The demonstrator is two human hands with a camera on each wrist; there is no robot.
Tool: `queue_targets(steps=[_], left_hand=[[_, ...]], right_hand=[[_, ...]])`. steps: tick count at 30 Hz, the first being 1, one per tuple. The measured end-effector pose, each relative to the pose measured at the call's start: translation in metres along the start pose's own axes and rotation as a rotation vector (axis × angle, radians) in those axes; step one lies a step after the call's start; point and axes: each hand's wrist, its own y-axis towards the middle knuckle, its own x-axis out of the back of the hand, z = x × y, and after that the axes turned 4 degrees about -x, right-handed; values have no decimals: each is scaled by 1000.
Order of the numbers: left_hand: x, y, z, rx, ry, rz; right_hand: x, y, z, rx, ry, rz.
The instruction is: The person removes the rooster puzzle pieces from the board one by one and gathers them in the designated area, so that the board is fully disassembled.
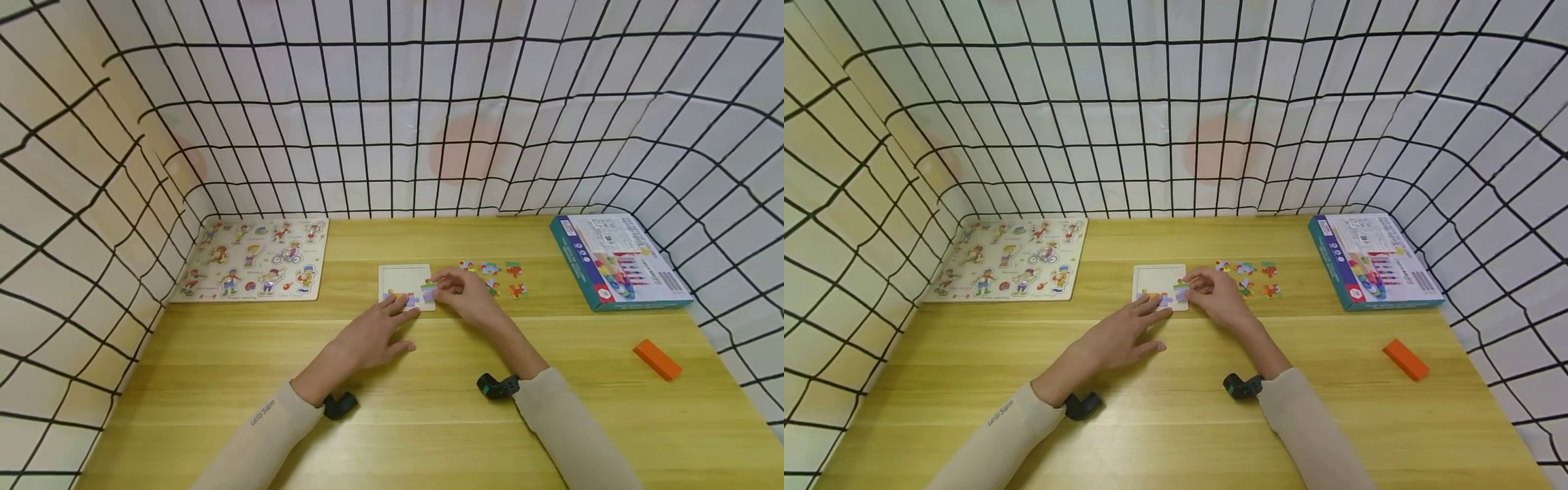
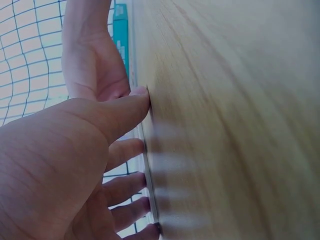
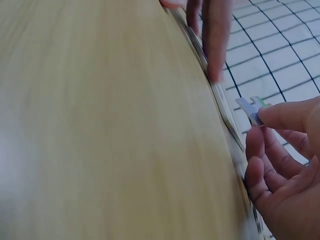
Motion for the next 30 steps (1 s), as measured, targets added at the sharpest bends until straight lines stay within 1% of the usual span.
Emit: queue_targets(steps=[8, 10, 13, 19, 23, 26, 30], left_hand=[[-1, 0, 1, -1, 7, 3], [-1, 0, 1, -3, 3, 3], [-2, 0, 2, -3, -3, -1], [-2, 1, 1, 1, 10, 3], [-2, 2, 1, 5, 15, 8], [-3, 2, 1, 6, 13, 9], [-2, 1, 0, 7, 8, 9]], right_hand=[[27, -13, -14, -52, -22, -61], [36, -18, -17, -72, -32, -69], [49, -26, -21, -99, -19, -82], [76, -41, -30, -114, 3, -121], [92, -55, -38, -140, -32, -149], [101, -65, -44, -150, -39, -153], [110, -71, -53, -151, -1, -144]])
